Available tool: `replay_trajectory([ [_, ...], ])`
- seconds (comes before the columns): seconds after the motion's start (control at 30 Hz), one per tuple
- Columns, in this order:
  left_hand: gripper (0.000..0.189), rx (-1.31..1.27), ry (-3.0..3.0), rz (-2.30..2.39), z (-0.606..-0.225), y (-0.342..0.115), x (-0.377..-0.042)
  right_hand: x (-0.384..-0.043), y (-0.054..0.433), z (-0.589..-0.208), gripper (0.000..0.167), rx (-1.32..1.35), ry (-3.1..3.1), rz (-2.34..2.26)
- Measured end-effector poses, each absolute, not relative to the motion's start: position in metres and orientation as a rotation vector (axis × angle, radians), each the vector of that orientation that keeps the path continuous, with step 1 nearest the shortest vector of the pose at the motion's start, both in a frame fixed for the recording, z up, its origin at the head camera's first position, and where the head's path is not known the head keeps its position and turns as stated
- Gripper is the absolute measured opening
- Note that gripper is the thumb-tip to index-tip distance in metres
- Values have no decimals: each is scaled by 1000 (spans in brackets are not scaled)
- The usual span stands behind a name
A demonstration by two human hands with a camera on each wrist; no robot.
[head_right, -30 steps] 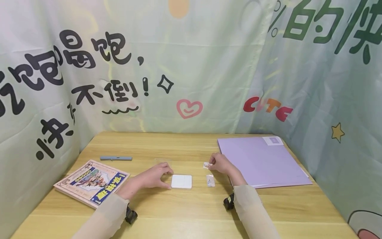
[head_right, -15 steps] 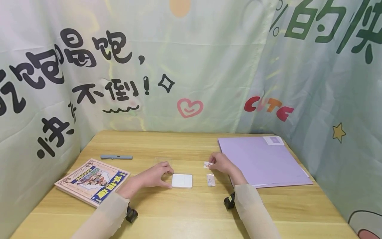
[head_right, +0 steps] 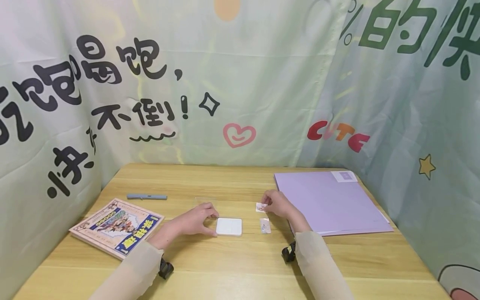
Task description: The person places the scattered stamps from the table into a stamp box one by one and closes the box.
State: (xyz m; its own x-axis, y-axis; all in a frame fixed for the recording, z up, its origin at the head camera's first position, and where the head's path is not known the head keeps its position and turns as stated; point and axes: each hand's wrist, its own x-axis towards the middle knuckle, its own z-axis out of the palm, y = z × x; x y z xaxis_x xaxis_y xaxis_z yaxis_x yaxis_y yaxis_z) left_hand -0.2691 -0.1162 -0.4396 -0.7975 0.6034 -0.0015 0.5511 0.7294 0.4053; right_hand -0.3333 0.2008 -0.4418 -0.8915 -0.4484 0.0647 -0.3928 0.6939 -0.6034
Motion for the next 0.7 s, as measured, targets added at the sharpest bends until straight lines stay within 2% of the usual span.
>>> replay_trajectory([
  [0.7, 55, 937, 2795, 599, -442, -117, -271, -331, 200, -440, 11, -739, 2803, -979],
])
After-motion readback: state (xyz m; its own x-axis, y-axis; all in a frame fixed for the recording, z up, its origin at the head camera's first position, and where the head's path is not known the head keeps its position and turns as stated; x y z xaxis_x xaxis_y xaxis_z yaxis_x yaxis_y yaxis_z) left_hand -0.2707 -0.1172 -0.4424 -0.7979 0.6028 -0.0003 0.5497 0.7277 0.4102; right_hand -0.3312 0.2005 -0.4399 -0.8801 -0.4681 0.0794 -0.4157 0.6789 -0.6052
